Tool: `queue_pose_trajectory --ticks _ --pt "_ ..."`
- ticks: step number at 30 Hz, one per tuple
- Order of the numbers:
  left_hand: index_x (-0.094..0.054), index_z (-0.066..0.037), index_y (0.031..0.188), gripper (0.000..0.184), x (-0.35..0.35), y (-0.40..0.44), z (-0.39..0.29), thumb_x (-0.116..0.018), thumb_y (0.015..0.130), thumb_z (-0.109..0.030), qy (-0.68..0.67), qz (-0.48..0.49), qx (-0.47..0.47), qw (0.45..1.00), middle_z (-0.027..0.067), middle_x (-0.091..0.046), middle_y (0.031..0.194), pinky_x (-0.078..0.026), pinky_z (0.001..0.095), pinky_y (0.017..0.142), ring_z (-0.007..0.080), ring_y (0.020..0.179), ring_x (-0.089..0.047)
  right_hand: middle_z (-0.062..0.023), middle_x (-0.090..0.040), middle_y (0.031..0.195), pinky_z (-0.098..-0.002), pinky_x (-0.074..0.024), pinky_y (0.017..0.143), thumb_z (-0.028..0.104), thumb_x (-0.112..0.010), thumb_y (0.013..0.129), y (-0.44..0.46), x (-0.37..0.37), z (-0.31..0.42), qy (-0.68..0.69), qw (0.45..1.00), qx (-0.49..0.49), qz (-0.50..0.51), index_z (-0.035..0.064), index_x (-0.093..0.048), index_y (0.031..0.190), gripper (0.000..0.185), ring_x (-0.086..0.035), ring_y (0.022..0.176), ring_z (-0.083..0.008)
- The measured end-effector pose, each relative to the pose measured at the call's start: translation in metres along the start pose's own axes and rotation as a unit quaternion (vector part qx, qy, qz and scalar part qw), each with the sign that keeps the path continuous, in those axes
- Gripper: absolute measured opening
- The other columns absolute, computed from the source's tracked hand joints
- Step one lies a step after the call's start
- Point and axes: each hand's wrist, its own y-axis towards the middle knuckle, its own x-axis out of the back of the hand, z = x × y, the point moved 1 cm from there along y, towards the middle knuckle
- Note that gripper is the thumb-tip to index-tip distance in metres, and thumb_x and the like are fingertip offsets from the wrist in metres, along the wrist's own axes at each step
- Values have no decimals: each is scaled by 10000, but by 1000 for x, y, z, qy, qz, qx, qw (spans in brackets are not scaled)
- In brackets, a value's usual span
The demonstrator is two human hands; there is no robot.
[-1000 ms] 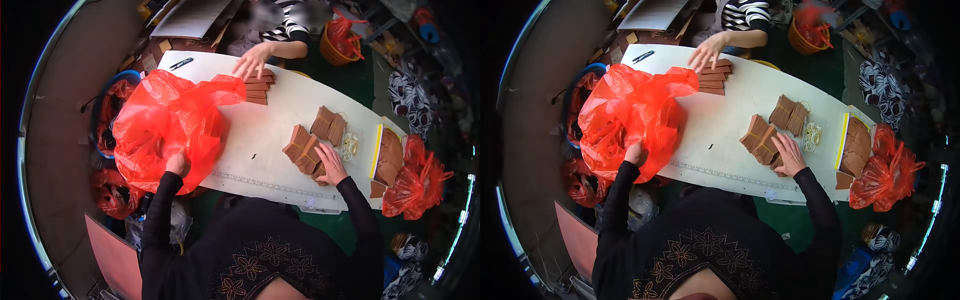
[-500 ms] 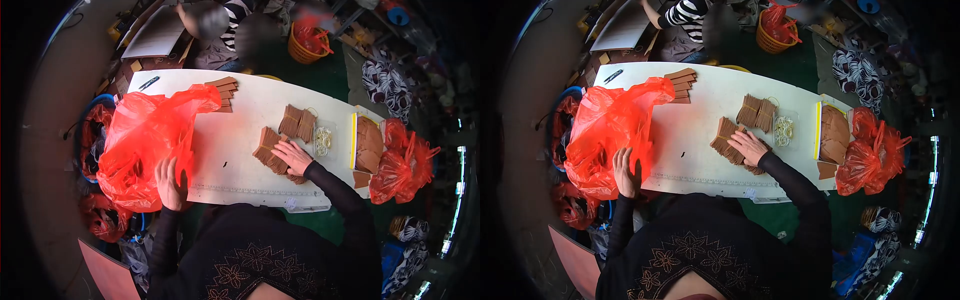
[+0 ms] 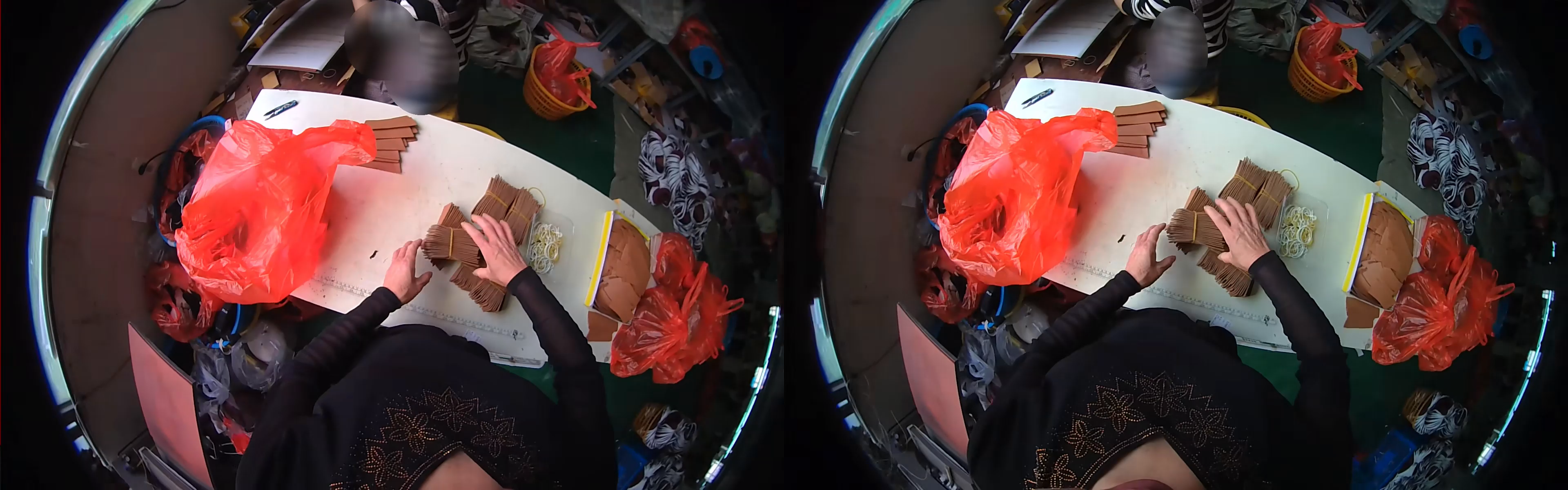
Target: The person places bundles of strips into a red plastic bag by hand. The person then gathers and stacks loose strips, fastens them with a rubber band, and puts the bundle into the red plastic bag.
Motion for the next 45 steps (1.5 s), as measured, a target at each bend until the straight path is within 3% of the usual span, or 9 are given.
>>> queue_pose_trajectory --ticks 6,10,13,19,25,29,32,40,45 --pt "-235 14 1401 886 -2 12 -13 -719 678 -157 129 -109 -97 981 246 -374 1357 -323 438 1042 404 1240 -364 -134 -518 1177 -430 -288 1052 123 -699 615 19 -30 -3 -7 999 45 27 48 -438 1253 693 -494 1113 -286" --pt "-170 87 1393 958 9 41 -10 -708 634 -141 110 -100 -59 987 321 -299 1365 -271 469 1064 456 1244 -324 -172 -535 1140 -391 -347 1003 143 -674 635 20 -17 -14 50 992 -82 82 19 -428 1243 668 -514 1063 -315" --pt "-171 54 1411 997 -1 54 -26 -748 643 -213 120 -97 -60 986 280 -335 1366 -307 454 1032 410 1213 -380 -206 -534 1156 -383 -414 929 138 -661 653 -10 15 -25 197 961 -190 -38 -20 -415 1239 654 -524 1042 -346" --pt "-342 37 1329 578 -62 87 -28 -474 823 -208 361 -166 15 918 191 -536 1052 -403 358 771 302 846 -507 -226 -515 1192 -378 -417 930 147 -726 674 -34 4 -11 382 878 -264 -115 -58 -424 1246 678 -527 1046 -348" --pt "-349 40 1320 934 82 7 -41 -779 563 -298 -225 -45 120 966 236 -558 1101 -473 388 841 380 1023 -527 -223 -510 1195 -371 -439 924 85 -638 671 29 66 73 741 641 -192 -51 -41 -415 1267 649 -549 1041 -301" --pt "-350 6 1339 758 236 -65 14 -711 689 -140 -387 -218 85 892 170 -497 1194 -458 306 848 245 994 -533 -203 -522 1182 -357 -457 901 68 -593 664 122 73 132 739 657 -74 126 -32 -406 1276 648 -574 1000 -270" --pt "-314 35 1333 777 305 -68 120 -694 685 -167 -389 -285 244 841 217 -517 1120 -502 306 736 237 868 -575 -190 -529 1180 -352 -451 894 89 -615 681 220 56 208 685 677 -6 269 -26 -391 1301 669 -560 1035 -269" --pt "-268 -13 1357 873 393 -117 224 -694 635 -256 -38 -498 350 792 305 -439 1137 -491 467 815 420 981 -529 -193 -528 1194 -326 -460 875 171 -649 770 382 -106 302 348 911 108 193 -4 -404 1311 619 -552 1024 -276" --pt "-249 -69 1387 886 369 -137 243 -679 637 -263 9 -269 378 886 311 -375 1185 -462 503 849 469 1014 -479 -151 -574 1155 -282 -475 839 179 -630 821 385 -122 229 494 848 -65 180 3 -466 1266 506 -587 951 -250"
